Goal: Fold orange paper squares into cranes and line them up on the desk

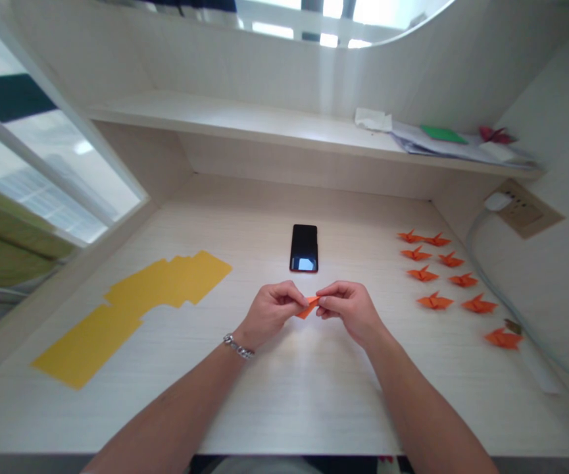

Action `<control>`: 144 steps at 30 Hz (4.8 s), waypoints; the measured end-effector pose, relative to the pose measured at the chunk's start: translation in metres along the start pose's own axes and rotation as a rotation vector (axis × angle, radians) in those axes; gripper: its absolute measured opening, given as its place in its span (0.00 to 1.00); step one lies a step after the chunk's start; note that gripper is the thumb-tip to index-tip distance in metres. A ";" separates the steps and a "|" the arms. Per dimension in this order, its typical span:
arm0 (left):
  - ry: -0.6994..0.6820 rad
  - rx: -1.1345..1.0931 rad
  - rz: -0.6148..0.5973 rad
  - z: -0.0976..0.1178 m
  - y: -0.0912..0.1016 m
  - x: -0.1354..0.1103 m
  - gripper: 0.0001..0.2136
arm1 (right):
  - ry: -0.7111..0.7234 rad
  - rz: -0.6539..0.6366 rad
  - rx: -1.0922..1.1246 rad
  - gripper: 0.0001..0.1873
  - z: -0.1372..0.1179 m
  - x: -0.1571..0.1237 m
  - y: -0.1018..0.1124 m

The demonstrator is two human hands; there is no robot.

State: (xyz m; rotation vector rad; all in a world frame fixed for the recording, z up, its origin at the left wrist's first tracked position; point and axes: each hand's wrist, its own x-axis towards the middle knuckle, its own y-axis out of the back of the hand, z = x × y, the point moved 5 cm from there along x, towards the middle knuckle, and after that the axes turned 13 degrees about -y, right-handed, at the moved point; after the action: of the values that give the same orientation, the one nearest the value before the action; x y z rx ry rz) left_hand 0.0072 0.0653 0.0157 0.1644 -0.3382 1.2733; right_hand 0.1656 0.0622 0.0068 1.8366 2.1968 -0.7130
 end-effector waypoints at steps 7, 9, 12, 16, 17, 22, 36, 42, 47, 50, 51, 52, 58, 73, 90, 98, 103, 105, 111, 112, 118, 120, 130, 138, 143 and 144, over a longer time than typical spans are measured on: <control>0.125 -0.019 -0.006 -0.004 -0.003 0.000 0.02 | -0.051 -0.008 0.015 0.10 0.000 0.000 0.000; 0.171 -0.046 0.014 -0.007 -0.003 -0.001 0.02 | -0.062 -0.016 0.035 0.11 0.001 0.001 0.000; 0.211 -0.101 0.049 -0.012 -0.002 -0.003 0.02 | -0.081 -0.041 0.057 0.12 0.002 0.001 0.000; 0.213 -0.132 0.063 -0.014 -0.001 -0.003 0.02 | -0.093 -0.067 0.066 0.13 0.002 0.000 0.000; 0.212 -0.133 0.064 -0.014 -0.001 -0.003 0.02 | -0.092 -0.066 0.062 0.13 0.002 0.000 0.000; 0.200 -0.088 0.046 -0.011 -0.002 -0.003 0.02 | -0.084 -0.008 0.037 0.12 0.004 0.003 0.001; 0.004 -0.093 -0.053 -0.002 0.000 -0.001 0.05 | -0.095 -0.081 0.109 0.08 -0.002 -0.006 -0.004; 0.044 -0.018 -0.074 0.000 -0.001 0.000 0.03 | -0.082 -0.092 0.022 0.13 -0.002 -0.007 -0.006; 0.107 0.014 -0.065 -0.002 -0.005 -0.002 0.02 | -0.044 -0.038 -0.103 0.14 0.003 -0.004 -0.007; 0.170 -0.005 -0.053 -0.007 -0.005 -0.003 0.03 | -0.053 -0.011 -0.120 0.15 0.007 0.000 -0.005; 0.189 -0.019 -0.048 -0.009 -0.005 -0.003 0.04 | -0.058 -0.002 -0.122 0.15 0.008 0.001 -0.004; 0.208 -0.035 -0.041 -0.011 -0.004 -0.003 0.04 | -0.061 0.008 -0.122 0.15 0.008 0.001 -0.004; 0.332 -0.223 0.005 -0.017 -0.005 -0.005 0.08 | -0.063 0.056 -0.111 0.15 0.005 0.000 -0.002; 0.268 -0.094 0.014 -0.016 -0.003 -0.003 0.12 | 0.043 0.102 -0.211 0.13 0.004 0.001 -0.005; 0.208 -0.028 0.029 -0.011 -0.002 -0.002 0.13 | 0.098 0.074 -0.241 0.10 0.005 0.001 -0.008; 0.101 0.051 0.138 -0.011 0.008 -0.002 0.11 | 0.000 0.025 -0.169 0.17 0.004 0.005 0.000; 0.101 0.072 0.122 -0.011 0.005 -0.003 0.10 | 0.037 -0.002 -0.250 0.15 0.006 0.005 -0.004; 0.093 0.070 0.126 -0.010 0.004 -0.004 0.10 | 0.028 -0.008 -0.221 0.15 0.007 0.004 -0.005; 0.075 0.094 0.161 -0.007 0.008 -0.003 0.10 | -0.055 -0.024 -0.116 0.16 0.006 0.008 0.004; 0.074 0.097 0.167 -0.007 0.009 -0.003 0.10 | -0.042 -0.008 -0.124 0.16 0.005 0.009 0.006; 0.090 0.078 0.155 -0.008 0.007 -0.003 0.10 | 0.100 0.032 -0.344 0.13 0.009 0.010 0.002; 0.090 0.068 0.165 -0.009 0.006 -0.003 0.10 | 0.155 0.060 -0.386 0.12 0.008 0.009 0.001; 0.092 0.051 0.120 -0.008 0.002 -0.004 0.10 | 0.232 0.052 -0.556 0.10 0.004 0.002 -0.009; 0.170 -0.063 0.065 -0.015 0.002 -0.005 0.09 | 0.206 0.023 -0.575 0.07 0.004 0.001 -0.012; 0.222 -0.061 0.036 -0.018 0.002 -0.002 0.12 | 0.196 0.069 -0.584 0.07 0.004 0.003 -0.008; 0.214 -0.024 0.011 -0.018 0.001 -0.002 0.12 | 0.200 0.081 -0.593 0.07 0.004 0.003 -0.007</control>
State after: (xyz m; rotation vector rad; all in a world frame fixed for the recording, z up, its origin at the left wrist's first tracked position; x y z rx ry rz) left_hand 0.0084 0.0696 -0.0016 0.0047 -0.1705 1.2837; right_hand 0.1576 0.0620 0.0042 1.7097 2.1139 0.1455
